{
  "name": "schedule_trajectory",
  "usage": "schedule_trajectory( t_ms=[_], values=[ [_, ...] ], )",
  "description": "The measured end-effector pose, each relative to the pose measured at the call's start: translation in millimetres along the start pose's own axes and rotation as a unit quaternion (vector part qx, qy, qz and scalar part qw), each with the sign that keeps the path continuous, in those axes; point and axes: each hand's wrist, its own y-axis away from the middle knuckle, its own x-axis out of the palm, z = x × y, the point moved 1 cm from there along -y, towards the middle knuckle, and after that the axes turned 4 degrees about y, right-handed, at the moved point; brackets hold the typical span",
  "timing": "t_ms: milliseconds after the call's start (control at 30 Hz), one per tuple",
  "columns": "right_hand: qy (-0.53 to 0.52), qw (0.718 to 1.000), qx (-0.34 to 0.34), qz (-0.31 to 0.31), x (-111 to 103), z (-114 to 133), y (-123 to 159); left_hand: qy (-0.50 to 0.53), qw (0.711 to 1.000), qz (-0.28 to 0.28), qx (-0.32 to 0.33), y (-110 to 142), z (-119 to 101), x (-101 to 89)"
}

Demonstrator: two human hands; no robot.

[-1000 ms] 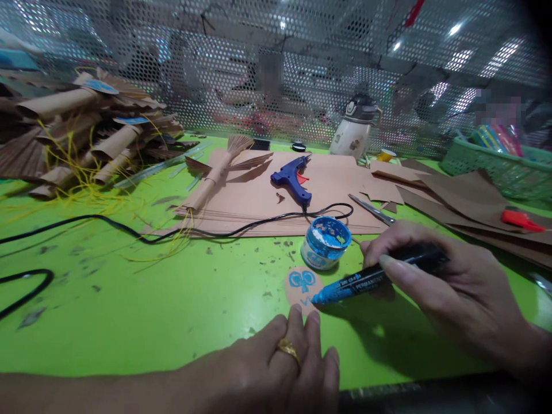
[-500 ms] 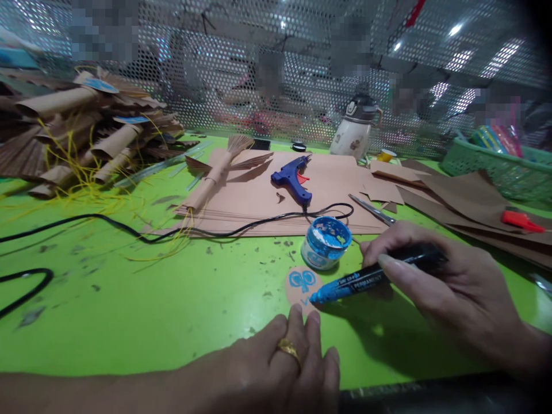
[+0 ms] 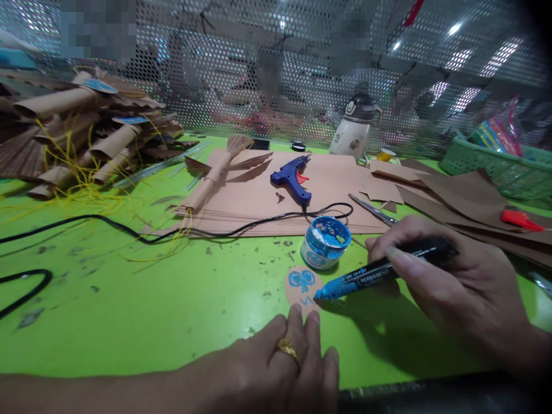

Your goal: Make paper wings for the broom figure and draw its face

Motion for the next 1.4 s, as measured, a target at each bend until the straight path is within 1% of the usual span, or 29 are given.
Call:
schedule_trajectory(
  t_ms=[167,267,467,633,733,900,1133,1400],
  values=[
    [0.023,0.999,-0.025,-0.005,1.1,1.4,-3.1,0.002,1.000,0.015,-0.002,0.3,0.0,0.3],
    [0.021,0.999,-0.029,0.002,1.5,1.9,-2.8,0.000,1.000,0.010,0.001,-0.5,0.8,0.9],
    [0.013,1.000,-0.022,0.018,1.8,2.4,-1.3,0.005,1.000,0.007,0.012,0.8,1.3,-1.3],
    [0.013,0.999,-0.023,0.024,1.0,1.6,-0.2,0.001,1.000,0.009,0.007,1.9,0.4,0.1],
    [0.014,0.999,-0.028,0.032,0.4,1.4,1.4,0.005,1.000,0.002,-0.002,0.9,0.3,1.3],
    [0.012,0.999,-0.023,0.040,0.5,2.6,1.1,0.012,1.000,-0.003,0.003,0.5,0.4,-0.4],
    [0.010,1.000,-0.009,0.020,1.9,2.0,-1.4,-0.002,1.000,0.017,0.011,1.4,0.2,-1.1],
    [0.010,0.999,-0.019,0.030,1.1,2.8,0.0,0.004,1.000,0.015,0.001,1.6,-0.2,-1.4]
  ],
)
